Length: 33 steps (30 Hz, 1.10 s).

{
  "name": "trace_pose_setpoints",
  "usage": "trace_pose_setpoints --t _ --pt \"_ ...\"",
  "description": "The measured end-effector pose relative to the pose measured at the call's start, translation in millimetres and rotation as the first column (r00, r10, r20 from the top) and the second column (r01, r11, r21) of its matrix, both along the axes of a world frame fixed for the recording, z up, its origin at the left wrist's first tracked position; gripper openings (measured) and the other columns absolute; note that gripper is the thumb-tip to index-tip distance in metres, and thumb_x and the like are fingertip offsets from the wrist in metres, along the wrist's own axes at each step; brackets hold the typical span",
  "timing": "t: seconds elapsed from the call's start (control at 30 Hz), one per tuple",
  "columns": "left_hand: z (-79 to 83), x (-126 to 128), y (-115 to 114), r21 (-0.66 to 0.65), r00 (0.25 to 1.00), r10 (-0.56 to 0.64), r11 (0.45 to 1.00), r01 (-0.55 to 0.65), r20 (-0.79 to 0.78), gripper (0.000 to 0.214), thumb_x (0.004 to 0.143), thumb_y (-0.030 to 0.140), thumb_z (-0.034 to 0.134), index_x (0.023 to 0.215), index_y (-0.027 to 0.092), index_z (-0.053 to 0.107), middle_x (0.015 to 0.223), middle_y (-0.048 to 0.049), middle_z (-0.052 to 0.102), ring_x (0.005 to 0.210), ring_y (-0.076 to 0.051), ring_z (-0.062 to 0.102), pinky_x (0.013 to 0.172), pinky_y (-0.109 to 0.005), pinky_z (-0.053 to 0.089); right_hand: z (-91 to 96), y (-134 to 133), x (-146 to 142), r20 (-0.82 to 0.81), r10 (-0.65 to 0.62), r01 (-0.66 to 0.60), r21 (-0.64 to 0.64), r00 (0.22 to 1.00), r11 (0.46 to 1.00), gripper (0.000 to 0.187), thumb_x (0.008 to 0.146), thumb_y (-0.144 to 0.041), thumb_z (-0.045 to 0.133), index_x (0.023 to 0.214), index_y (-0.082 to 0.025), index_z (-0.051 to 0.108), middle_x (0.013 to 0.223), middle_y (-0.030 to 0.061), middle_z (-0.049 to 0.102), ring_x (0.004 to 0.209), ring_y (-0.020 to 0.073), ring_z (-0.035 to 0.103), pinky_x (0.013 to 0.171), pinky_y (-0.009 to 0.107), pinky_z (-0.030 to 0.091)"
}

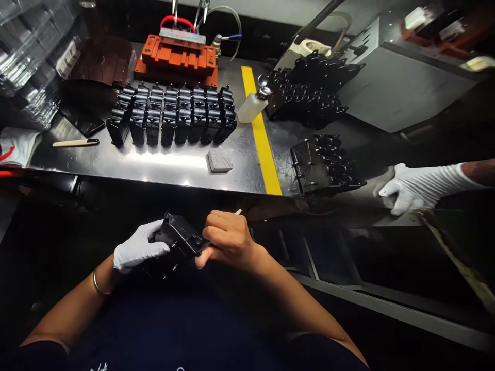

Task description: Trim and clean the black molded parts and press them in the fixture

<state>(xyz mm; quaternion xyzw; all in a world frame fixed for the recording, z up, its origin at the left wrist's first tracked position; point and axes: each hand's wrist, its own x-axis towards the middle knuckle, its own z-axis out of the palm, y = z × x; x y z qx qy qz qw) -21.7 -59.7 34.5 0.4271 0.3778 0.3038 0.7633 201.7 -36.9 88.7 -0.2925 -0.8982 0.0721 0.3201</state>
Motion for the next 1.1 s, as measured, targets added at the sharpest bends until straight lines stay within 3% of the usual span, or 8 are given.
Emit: trace_pose_setpoints --t 0.27,0.43,0.6,0.67,0.77,0.87,0.97,1.1 --pt "-4.9 -5 1 0.033 0.999 -0.006 0.999 0.008 -0.050 0.062 0.064 0.048 0.077 0.115 0.015 0.065 0.092 -0.0064 0.067 0.081 -0.021 0.060 0.072 -0.029 0.050 -0.9 -1 1 0.022 0.048 -0.042 -0.226 0.999 0.973 0.061 0.086 -0.066 0.039 0.050 -0.017 0.039 0.048 -0.0034 0.037 0.045 0.0068 0.030 0.045 0.025 0.018" --pt "2.8 -19 7 0.125 0.979 0.020 0.992 0.006 -0.204 0.061 0.065 0.041 0.078 0.118 0.017 0.063 0.104 -0.0078 0.068 0.092 -0.024 0.063 0.081 -0.033 0.052 -8.9 -2 14 -0.150 0.201 -0.251 -0.595 0.968 0.763 0.061 0.084 -0.066 0.047 0.047 -0.017 0.038 0.043 -0.0053 0.036 0.040 0.0049 0.030 0.043 0.023 0.021" --pt "19.6 -21 17 0.400 0.899 -0.049 0.884 0.242 -0.436 0.051 0.067 0.034 0.077 0.116 0.024 0.065 0.107 -0.0059 0.068 0.095 -0.024 0.064 0.088 -0.036 0.051 -11.5 -2 6 -0.181 -0.040 -0.110 -0.746 0.983 0.656 0.044 0.076 -0.058 0.065 0.081 -0.015 0.066 0.065 0.0012 0.062 0.055 0.0099 0.052 0.050 0.021 0.036" --pt "18.8 -18 18 0.530 0.879 0.079 0.822 0.209 -0.471 0.049 0.068 0.032 0.077 0.115 0.026 0.065 0.105 -0.0052 0.068 0.096 -0.023 0.064 0.092 -0.038 0.049 -14.8 -1 -2 -0.151 -0.116 -0.047 -0.779 0.982 0.625 0.035 0.076 -0.049 0.068 0.080 -0.015 0.068 0.064 0.0007 0.061 0.054 0.0099 0.051 0.050 0.021 0.037" --pt "8.4 -15 17 0.661 0.729 0.593 0.704 -0.261 -0.343 0.057 0.069 0.029 0.077 0.123 0.027 0.058 0.115 -0.0066 0.062 0.109 -0.023 0.059 0.102 -0.042 0.043 -27.4 -1 -8 -0.210 -0.436 0.094 -0.810 0.875 0.579 0.035 0.076 -0.049 0.066 0.078 -0.015 0.068 0.063 0.0006 0.060 0.054 0.0106 0.049 0.050 0.023 0.037" --pt "-2.6 -11 11 0.346 0.600 0.776 0.627 -0.698 -0.197 0.067 0.069 0.027 0.077 0.130 0.028 0.049 0.125 -0.0072 0.057 0.116 -0.023 0.055 0.103 -0.045 0.043 -47.3 -4 -15 -0.307 -0.689 0.098 -0.871 0.657 0.481 0.042 0.075 -0.058 0.063 0.077 -0.015 0.066 0.062 0.0003 0.058 0.055 0.0112 0.049 0.052 0.024 0.039" --pt "-4.8 0 2 -0.228 0.787 0.616 0.767 -0.599 0.004 0.054 0.073 0.030 0.075 0.123 0.021 0.057 0.119 -0.0091 0.063 0.110 -0.025 0.060 0.094 -0.044 0.051 -64.9 -10 -32 -0.343 -0.723 -0.025 -0.911 0.599 0.412 0.046 0.075 -0.061 0.062 0.075 -0.015 0.063 0.058 -0.0019 0.051 0.050 0.0084 0.043 0.047 0.022 0.036" --pt "2.0 13 -3 -0.482 0.726 0.673 0.686 -0.545 0.138 0.038 0.078 0.021 0.070 0.115 0.018 0.064 0.112 -0.0074 0.069 0.106 -0.021 0.064 0.084 -0.032 0.056 -73.2 -15 -50 -0.390 -0.732 -0.100 -0.908 0.559 0.407 0.044 0.078 -0.059 0.060 0.092 -0.017 0.063 0.070 -0.0003 0.056 0.051 0.0071 0.043 0.042 0.019 0.037"
